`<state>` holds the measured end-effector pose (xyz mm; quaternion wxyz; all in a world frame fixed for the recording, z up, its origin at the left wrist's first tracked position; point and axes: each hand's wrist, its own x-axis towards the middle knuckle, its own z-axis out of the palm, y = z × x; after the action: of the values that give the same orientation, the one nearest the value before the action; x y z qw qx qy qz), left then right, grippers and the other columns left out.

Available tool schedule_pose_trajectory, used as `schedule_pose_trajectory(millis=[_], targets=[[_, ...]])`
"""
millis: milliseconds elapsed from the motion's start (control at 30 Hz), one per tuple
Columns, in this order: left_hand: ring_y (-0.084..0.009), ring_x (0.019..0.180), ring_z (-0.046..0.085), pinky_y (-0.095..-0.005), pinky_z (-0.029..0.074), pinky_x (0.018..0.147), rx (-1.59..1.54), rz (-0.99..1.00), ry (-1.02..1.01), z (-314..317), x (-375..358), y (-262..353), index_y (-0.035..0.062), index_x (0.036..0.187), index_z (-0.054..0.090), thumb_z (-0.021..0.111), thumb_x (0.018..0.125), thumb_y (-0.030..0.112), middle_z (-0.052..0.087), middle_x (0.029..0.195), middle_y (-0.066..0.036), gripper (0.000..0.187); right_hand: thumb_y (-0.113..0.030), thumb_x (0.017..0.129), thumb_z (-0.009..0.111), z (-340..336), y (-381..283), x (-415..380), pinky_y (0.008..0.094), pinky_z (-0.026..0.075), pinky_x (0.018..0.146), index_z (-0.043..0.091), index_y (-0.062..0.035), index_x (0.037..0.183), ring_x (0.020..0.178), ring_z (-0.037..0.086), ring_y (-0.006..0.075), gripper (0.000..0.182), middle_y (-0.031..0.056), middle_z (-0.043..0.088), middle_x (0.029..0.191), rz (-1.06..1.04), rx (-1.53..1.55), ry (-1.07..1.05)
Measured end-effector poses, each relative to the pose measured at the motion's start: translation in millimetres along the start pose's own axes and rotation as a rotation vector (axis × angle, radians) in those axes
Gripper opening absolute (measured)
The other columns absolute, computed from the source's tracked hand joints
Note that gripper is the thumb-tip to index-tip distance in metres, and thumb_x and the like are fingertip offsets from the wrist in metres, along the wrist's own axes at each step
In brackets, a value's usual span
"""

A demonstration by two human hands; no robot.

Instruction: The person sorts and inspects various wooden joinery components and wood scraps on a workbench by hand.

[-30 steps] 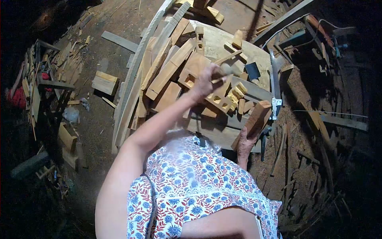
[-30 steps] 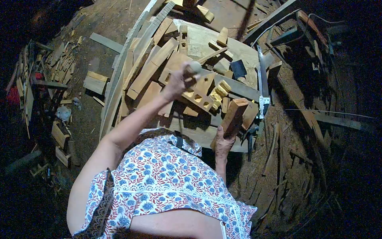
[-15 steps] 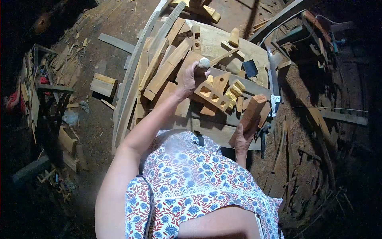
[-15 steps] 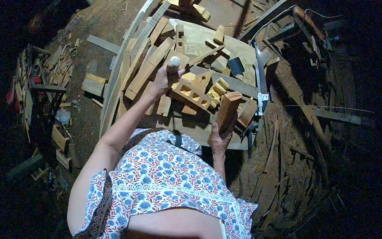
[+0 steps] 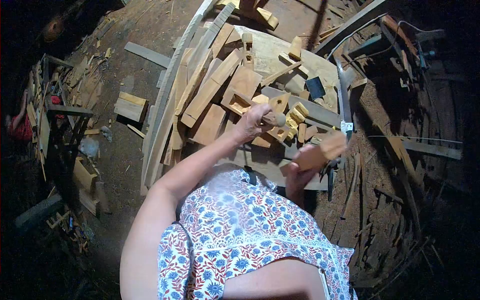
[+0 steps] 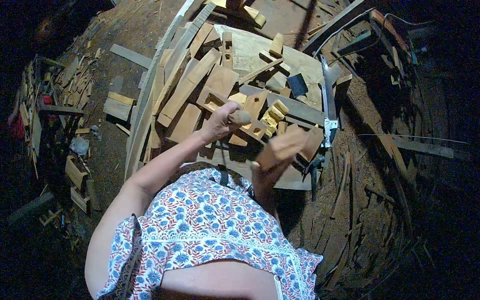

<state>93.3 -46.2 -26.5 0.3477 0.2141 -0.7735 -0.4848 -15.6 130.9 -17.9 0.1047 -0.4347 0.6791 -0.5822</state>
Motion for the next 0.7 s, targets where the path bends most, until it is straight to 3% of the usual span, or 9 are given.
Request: schedule_pose_trajectory(millis=[100, 133, 167, 233, 367, 400, 433, 633, 700], targets=[[-0.0341, 0.083, 0.056, -0.0392, 0.044, 0.073, 0.073, 0.13, 0.048, 8.7, -0.6, -11.0, 0.0017, 0.091, 0.051, 0.072, 0.065, 0.009, 0.054, 0.085, -0.015, 0.034, -0.016, 0.073, 0.073, 13.8, -29.4, 19.4, 0.0392, 0.046, 0.077, 0.017, -0.0123, 0.142, 0.097, 0.053, 0.027, 0.089, 0.012, 0.047, 0.12, -0.129, -0.478, -0.301], [-0.0346, 0.084, 0.055, -0.0403, 0.043, 0.074, 0.034, 0.088, 0.056, 8.4, -1.7, -9.2, 0.0024, 0.09, 0.05, 0.072, 0.066, 0.011, 0.053, 0.083, -0.015, 0.034, -0.025, 0.075, 0.073, 10.7, -29.5, 19.2, 0.0404, 0.043, 0.083, 0.016, -0.0092, 0.142, 0.107, 0.05, 0.0284, 0.089, 0.0156, 0.044, 0.127, 0.032, -0.425, -0.375], [-0.0346, 0.084, 0.055, -0.0403, 0.043, 0.074, 0.04, 0.087, 0.065, 6.3, 0.0, -9.0, 0.0024, 0.09, 0.05, 0.072, 0.066, 0.011, 0.053, 0.083, -0.015, 0.034, -0.025, 0.075, 0.073, 7.9, -29.6, 18.8, 0.0404, 0.043, 0.083, 0.016, -0.0092, 0.142, 0.107, 0.05, 0.0284, 0.089, 0.0156, 0.044, 0.127, 0.025, -0.42, -0.381], [-0.035, 0.082, 0.054, -0.0407, 0.044, 0.073, 0.052, 0.068, 0.018, 4.1, -1.9, -3.9, 0.0021, 0.088, 0.049, 0.073, 0.066, 0.012, 0.053, 0.083, -0.015, 0.034, -0.026, 0.074, 0.073, 1.3, -31.5, 11.7, 0.0429, 0.036, 0.096, 0.015, 0.0007, 0.139, 0.115, 0.046, 0.0389, 0.091, 0.0242, 0.041, 0.128, 0.115, -0.151, -0.163], [-0.0353, 0.082, 0.054, -0.0414, 0.043, 0.073, 0.098, 0.138, 0.007, 8.1, -4.0, -4.8, 0.0024, 0.088, 0.047, 0.074, 0.063, 0.01, 0.053, 0.083, -0.015, 0.037, -0.024, 0.073, 0.073, 2.3, -13.8, 9.6, 0.043, 0.038, 0.095, 0.02, -0.0023, 0.138, 0.114, 0.047, 0.0385, 0.087, 0.0243, 0.041, 0.128, -0.045, -0.292, -0.141], [-0.0353, 0.082, 0.054, -0.0414, 0.043, 0.073, 0.096, 0.14, 0.007, 10.9, -6.2, -7.5, 0.0024, 0.088, 0.047, 0.074, 0.063, 0.01, 0.053, 0.083, -0.015, 0.037, -0.024, 0.073, 0.073, 6.4, -33.2, 25.1, 0.0438, 0.04, 0.093, 0.023, -0.0079, 0.138, 0.112, 0.048, 0.0397, 0.084, 0.023, 0.042, 0.128, 0.114, -0.394, -0.369], [-0.0352, 0.082, 0.053, -0.0415, 0.043, 0.073, 0.099, 0.169, 0.005, 13.2, -8.7, -10.2, 0.003, 0.089, 0.047, 0.074, 0.061, 0.01, 0.052, 0.083, -0.014, 0.039, -0.024, 0.073, 0.073, 8.7, -20.8, 23.5, 0.0446, 0.042, 0.09, 0.025, -0.0126, 0.138, 0.11, 0.049, 0.041, 0.082, 0.0219, 0.043, 0.128, -0.101, -0.304, -0.272], [-0.033, 0.087, 0.053, -0.0404, 0.042, 0.074, 0.185, 0.211, -0.033, 19.9, -15.6, -12.7, 0.0053, 0.094, 0.048, 0.074, 0.057, 0.01, 0.051, 0.087, -0.013, 0.046, -0.031, 0.071, 0.075, -6.7, -28.7, 10.1, 0.0442, 0.037, 0.095, 0.02, -0.0021, 0.138, 0.119, 0.042, 0.0401, 0.091, 0.0253, 0.04, 0.129, 0.126, -0.079, -0.053], [-0.0318, 0.087, 0.052, -0.0401, 0.042, 0.076, 0.249, 0.25, -0.039, 22.6, -17.7, -13.7, 0.0058, 0.094, 0.049, 0.073, 0.057, 0.012, 0.05, 0.086, -0.012, 0.044, -0.026, 0.071, 0.075, -5.8, -13.2, 5.0, 0.0451, 0.04, 0.092, 0.016, -0.0056, 0.139, 0.114, 0.046, 0.0423, 0.093, 0.027, 0.042, 0.127, 0.0, -0.359, -0.183]])
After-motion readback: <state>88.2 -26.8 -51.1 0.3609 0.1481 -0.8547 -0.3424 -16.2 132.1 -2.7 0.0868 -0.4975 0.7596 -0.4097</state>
